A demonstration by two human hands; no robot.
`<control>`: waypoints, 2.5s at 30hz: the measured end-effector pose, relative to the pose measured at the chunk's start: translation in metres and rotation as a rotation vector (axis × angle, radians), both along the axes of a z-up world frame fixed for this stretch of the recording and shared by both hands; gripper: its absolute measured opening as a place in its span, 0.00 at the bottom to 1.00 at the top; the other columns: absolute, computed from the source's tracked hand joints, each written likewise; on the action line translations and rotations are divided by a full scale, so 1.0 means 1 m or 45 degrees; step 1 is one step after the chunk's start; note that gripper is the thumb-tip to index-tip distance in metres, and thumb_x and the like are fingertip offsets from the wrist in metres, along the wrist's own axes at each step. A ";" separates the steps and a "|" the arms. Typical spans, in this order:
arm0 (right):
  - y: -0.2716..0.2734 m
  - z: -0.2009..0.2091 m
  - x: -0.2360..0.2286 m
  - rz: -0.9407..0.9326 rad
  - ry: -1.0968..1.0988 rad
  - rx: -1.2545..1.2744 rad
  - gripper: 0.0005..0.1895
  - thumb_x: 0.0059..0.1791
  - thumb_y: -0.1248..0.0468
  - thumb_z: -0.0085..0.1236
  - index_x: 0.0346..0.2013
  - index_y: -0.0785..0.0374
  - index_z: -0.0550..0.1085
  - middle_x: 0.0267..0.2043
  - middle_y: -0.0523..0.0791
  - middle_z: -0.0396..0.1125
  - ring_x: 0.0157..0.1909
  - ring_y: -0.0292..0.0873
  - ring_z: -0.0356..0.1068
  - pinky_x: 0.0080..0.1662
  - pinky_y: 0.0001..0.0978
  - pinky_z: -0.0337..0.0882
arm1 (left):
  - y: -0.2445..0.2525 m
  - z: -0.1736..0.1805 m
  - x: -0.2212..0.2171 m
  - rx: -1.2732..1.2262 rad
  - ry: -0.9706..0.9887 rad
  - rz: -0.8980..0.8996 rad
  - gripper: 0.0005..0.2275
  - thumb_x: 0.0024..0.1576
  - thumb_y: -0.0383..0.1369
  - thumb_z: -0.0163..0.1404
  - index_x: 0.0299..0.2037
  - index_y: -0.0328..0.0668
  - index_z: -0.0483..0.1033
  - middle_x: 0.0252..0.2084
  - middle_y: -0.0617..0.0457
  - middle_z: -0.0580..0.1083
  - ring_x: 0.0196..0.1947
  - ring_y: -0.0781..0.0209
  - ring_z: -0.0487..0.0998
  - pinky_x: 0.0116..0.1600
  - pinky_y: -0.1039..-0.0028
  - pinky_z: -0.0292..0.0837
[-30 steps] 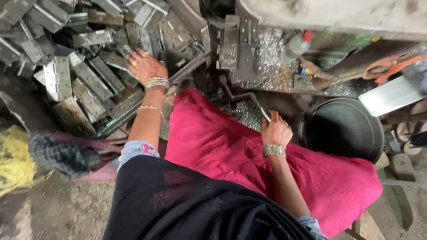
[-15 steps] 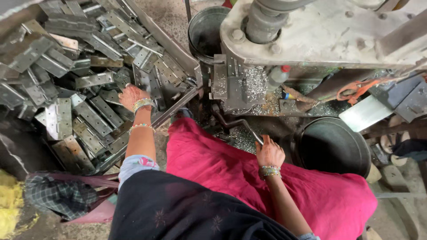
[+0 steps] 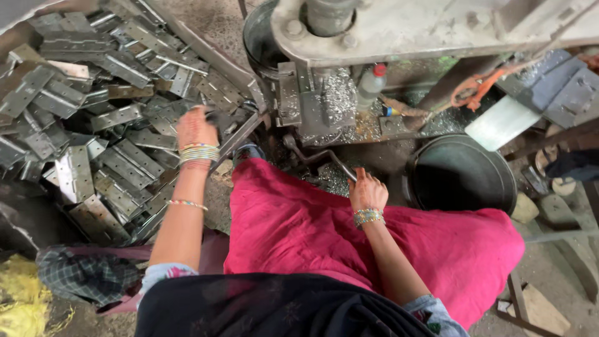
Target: The person sits on the floor and repeatedly picks up metal brackets from a bin, places them into a press machine, and operates the lever to process them. The person then removes the processed brackets and places them into a pile.
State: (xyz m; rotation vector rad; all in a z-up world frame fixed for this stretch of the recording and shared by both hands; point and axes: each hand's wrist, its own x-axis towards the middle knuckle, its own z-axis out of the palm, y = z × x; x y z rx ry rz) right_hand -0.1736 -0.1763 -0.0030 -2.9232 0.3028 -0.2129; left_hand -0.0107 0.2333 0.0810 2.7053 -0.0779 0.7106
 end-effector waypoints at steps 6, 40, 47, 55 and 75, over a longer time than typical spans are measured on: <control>-0.001 -0.011 -0.002 0.000 0.028 -0.087 0.16 0.48 0.52 0.62 0.46 0.54 0.73 0.40 0.44 0.74 0.46 0.50 0.74 0.46 0.49 0.70 | -0.180 -0.034 -0.035 0.165 0.308 -0.381 0.08 0.67 0.31 0.46 0.46 0.40 0.78 0.47 0.42 0.79 0.47 0.40 0.79 0.51 0.52 0.75; -0.020 -0.107 0.002 -0.051 0.471 0.014 0.22 0.54 0.60 0.38 0.62 0.58 0.65 0.60 0.55 0.69 0.73 0.62 0.55 0.67 0.81 0.36 | -0.249 -0.115 0.044 0.607 0.266 -0.203 0.18 0.61 0.38 0.40 0.50 0.43 0.82 0.69 0.46 0.67 0.73 0.48 0.58 0.76 0.50 0.32; -0.019 -0.100 0.007 -0.066 0.464 -0.032 0.19 0.55 0.59 0.39 0.59 0.60 0.68 0.61 0.53 0.70 0.70 0.57 0.62 0.72 0.73 0.44 | -0.241 -0.115 0.049 0.482 0.474 -0.203 0.17 0.65 0.37 0.39 0.49 0.43 0.83 0.70 0.53 0.67 0.75 0.47 0.56 0.78 0.51 0.32; -0.015 -0.101 0.014 -0.147 0.639 0.087 0.19 0.56 0.60 0.38 0.61 0.57 0.65 0.58 0.54 0.70 0.65 0.60 0.64 0.69 0.77 0.42 | -0.252 -0.092 0.057 0.454 0.350 -0.165 0.17 0.62 0.36 0.40 0.50 0.45 0.83 0.71 0.53 0.65 0.73 0.46 0.56 0.76 0.47 0.30; -0.020 -0.068 0.000 -0.009 0.626 -0.216 0.21 0.57 0.56 0.40 0.62 0.58 0.68 0.56 0.48 0.74 0.61 0.52 0.72 0.68 0.63 0.56 | -0.240 -0.045 0.095 0.652 0.580 -0.114 0.20 0.64 0.37 0.39 0.64 0.45 0.73 0.75 0.49 0.61 0.76 0.46 0.54 0.77 0.46 0.33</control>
